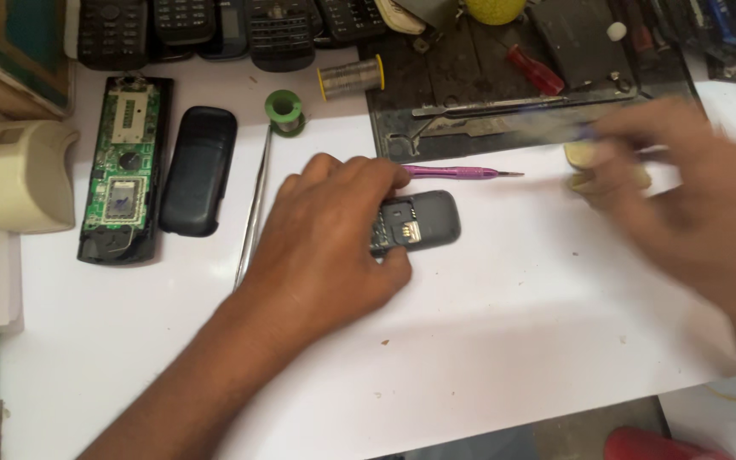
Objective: The person holds a mobile phone and scrubs its keypad, edges, and back with a toothbrush, rotating the phone to clean different sides. They then use a small screwdriver to work on the phone's interior, reattach the cover, and place the phone aside on the workbench.
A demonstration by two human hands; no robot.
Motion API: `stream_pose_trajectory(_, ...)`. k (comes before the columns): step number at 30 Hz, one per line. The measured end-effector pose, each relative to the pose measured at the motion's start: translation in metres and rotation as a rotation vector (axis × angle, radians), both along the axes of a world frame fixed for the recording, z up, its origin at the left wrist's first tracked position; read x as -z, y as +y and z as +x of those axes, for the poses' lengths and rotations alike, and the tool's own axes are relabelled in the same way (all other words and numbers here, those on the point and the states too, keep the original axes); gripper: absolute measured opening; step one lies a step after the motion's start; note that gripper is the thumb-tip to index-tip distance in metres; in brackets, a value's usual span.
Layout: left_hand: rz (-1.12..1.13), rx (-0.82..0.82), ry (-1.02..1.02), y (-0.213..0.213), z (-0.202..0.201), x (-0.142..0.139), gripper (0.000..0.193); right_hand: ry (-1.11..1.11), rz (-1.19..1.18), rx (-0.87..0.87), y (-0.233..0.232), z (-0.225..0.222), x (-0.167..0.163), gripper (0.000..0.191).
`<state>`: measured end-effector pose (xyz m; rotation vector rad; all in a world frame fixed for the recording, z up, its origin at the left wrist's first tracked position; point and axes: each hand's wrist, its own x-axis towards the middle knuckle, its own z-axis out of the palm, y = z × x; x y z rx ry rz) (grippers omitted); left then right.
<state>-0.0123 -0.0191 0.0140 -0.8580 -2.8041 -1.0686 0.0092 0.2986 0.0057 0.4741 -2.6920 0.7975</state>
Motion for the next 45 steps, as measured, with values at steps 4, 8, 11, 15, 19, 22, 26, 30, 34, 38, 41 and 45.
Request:
stream_pose_trajectory(4, -0.089, -0.073, -0.029, -0.014, -0.001, -0.002, 0.042, 0.077, 0.226, -0.395, -0.044, -0.021, 0.004, 0.030)
stream_pose_trajectory(8, -0.110, -0.092, -0.062, -0.024, 0.000, -0.005, 0.042, 0.078, 0.240, -0.482, -0.058, -0.031, 0.003, 0.030)
stream_pose_trajectory(11, -0.073, -0.056, 0.044, -0.024, 0.000, -0.007, 0.046, -0.003, 0.077, -0.400, -0.060, -0.034, 0.007, 0.020)
stream_pose_trajectory(15, -0.095, -0.056, 0.003, -0.026, -0.002, 0.001, 0.042, 0.011, 0.165, -0.512, -0.056, -0.038, 0.015, 0.022)
stream_pose_trajectory(19, -0.102, -0.079, -0.039, -0.024, -0.003, 0.000, 0.039, 0.015, 0.204, -0.490, -0.056, -0.041, 0.016, 0.025)
stream_pose_trajectory(22, -0.100, -0.085, -0.047, -0.025, -0.003, -0.002, 0.037, 0.034, 0.180, -0.506, -0.059, -0.042, 0.016, 0.024)
stream_pose_trajectory(26, -0.092, -0.101, -0.063, -0.024, -0.003, 0.000, 0.032, 0.081, 0.212, -0.496, -0.059, -0.037, 0.015, 0.024)
stream_pose_trajectory(30, -0.081, -0.115, -0.139, -0.025, -0.003, 0.002, 0.040, 0.032, 0.224, -0.401, -0.054, -0.042, 0.011, 0.018)
stream_pose_trajectory(34, -0.141, -0.158, -0.185, -0.023, -0.005, 0.000, 0.044, 0.020, 0.201, -0.373, -0.054, -0.045, 0.010, 0.016)
stream_pose_trajectory(38, -0.154, -0.168, -0.095, -0.014, -0.001, 0.002, 0.056, -0.013, 0.192, -0.393, -0.057, -0.045, 0.012, 0.018)
stream_pose_trajectory(41, -0.144, -0.181, -0.023, -0.011, 0.002, 0.006, 0.044, -0.019, 0.162, -0.419, -0.055, -0.045, 0.015, 0.020)
stream_pose_trajectory(45, -0.051, -0.191, 0.103, -0.012, 0.011, 0.004, 0.061, 0.006, 0.077, -0.416, -0.047, -0.045, 0.019, 0.020)
